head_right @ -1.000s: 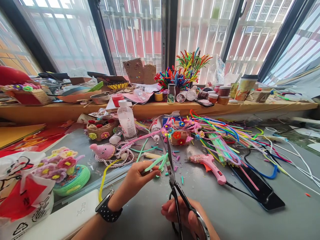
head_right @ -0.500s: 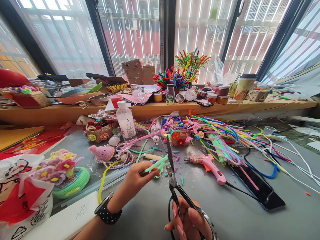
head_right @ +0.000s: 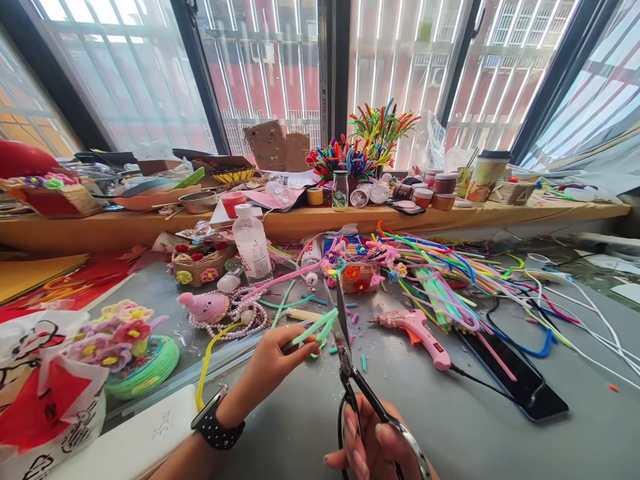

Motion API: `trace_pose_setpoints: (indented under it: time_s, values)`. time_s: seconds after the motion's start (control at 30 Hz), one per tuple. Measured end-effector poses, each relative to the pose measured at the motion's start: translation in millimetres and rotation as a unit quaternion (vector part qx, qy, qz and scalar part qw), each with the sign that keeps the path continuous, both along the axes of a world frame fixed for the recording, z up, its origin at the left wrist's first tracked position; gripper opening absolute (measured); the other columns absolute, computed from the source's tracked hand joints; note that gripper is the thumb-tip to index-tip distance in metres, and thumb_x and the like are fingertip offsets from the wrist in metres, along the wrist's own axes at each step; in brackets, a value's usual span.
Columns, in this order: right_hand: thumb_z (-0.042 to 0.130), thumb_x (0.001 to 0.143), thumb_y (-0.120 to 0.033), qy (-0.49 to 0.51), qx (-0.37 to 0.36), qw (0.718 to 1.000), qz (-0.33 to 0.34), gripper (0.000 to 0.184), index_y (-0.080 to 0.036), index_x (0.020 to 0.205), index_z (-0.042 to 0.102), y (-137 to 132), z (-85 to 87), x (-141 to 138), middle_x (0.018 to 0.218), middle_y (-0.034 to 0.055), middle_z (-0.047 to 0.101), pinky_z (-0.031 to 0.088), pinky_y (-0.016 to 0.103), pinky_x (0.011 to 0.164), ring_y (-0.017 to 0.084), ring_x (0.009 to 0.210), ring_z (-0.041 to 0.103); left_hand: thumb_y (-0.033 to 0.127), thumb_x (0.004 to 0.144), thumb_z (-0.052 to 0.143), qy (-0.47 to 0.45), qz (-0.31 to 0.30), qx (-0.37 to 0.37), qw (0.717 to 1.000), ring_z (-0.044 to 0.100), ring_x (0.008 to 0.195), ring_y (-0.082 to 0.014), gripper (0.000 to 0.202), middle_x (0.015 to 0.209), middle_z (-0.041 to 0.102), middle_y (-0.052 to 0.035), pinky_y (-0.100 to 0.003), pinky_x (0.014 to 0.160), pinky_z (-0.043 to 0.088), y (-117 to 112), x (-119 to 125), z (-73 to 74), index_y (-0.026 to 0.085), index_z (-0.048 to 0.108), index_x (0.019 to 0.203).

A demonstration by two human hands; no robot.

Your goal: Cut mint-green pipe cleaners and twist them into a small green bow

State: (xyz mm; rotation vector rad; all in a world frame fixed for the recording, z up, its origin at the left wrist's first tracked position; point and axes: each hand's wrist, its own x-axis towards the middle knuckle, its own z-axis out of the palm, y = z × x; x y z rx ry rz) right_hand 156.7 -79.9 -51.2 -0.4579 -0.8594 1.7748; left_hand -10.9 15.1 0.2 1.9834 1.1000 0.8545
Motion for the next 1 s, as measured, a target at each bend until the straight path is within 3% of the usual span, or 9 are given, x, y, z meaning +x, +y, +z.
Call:
trace_pose_setpoints:
  time_s: [0.17, 0.43, 0.73, 1.0]
  values:
    - [0.05, 0.071, -0.053, -0.038, 0.033, 0.999, -0.008, 0.041, -0.013, 0.078, 0.057, 4, -0.9, 1, 0.051, -0.0039, 0.04, 0.048, 0.034, 0.066, 0.006, 0.041, 0.032, 0.037, 0.077, 0.047, 0.014, -0.003, 0.0, 1.0, 0.041, 0.053, -0.0103, 0.031, 0.06, 0.058, -0.0012, -0.02, 0.049, 0.029, 0, 1, -1.3, 0.014, 0.065, 0.067]
    - [0.055, 0.067, -0.055, -0.105, -0.02, 0.994, -0.017, 0.044, -0.013, 0.079, 0.055, 0, -0.6, 7, 0.055, -0.0018, 0.048, 0.044, 0.042, 0.075, 0.01, 0.045, 0.045, 0.036, 0.076, 0.048, -0.005, 0.019, 0.023, 1.0, 0.037, 0.049, -0.009, 0.031, 0.056, 0.057, -0.0002, -0.02, 0.046, 0.027, -2, 2, 1.7, 0.015, 0.066, 0.062]
    - [0.052, 0.069, -0.054, -0.106, 0.004, 0.994, -0.033, 0.043, -0.014, 0.082, 0.056, -2, 4.6, 5, 0.057, -0.0009, 0.047, 0.044, 0.041, 0.075, 0.009, 0.047, 0.043, 0.038, 0.077, 0.047, -0.012, 0.012, 0.021, 1.0, 0.039, 0.05, -0.0097, 0.032, 0.058, 0.058, -0.0013, -0.02, 0.046, 0.028, -2, 2, 2.5, 0.015, 0.065, 0.064]
    - [0.05, 0.062, -0.062, -0.076, 0.037, 0.996, -0.005, 0.052, -0.013, 0.078, 0.058, 8, 13.1, 3, 0.058, -0.0002, 0.044, 0.045, 0.043, 0.071, 0.009, 0.047, 0.038, 0.031, 0.076, 0.05, -0.019, -0.04, 0.044, 0.998, 0.046, 0.055, -0.0106, 0.023, 0.061, 0.061, -0.0015, -0.02, 0.05, 0.032, -5, 3, 2.5, 0.016, 0.065, 0.067]
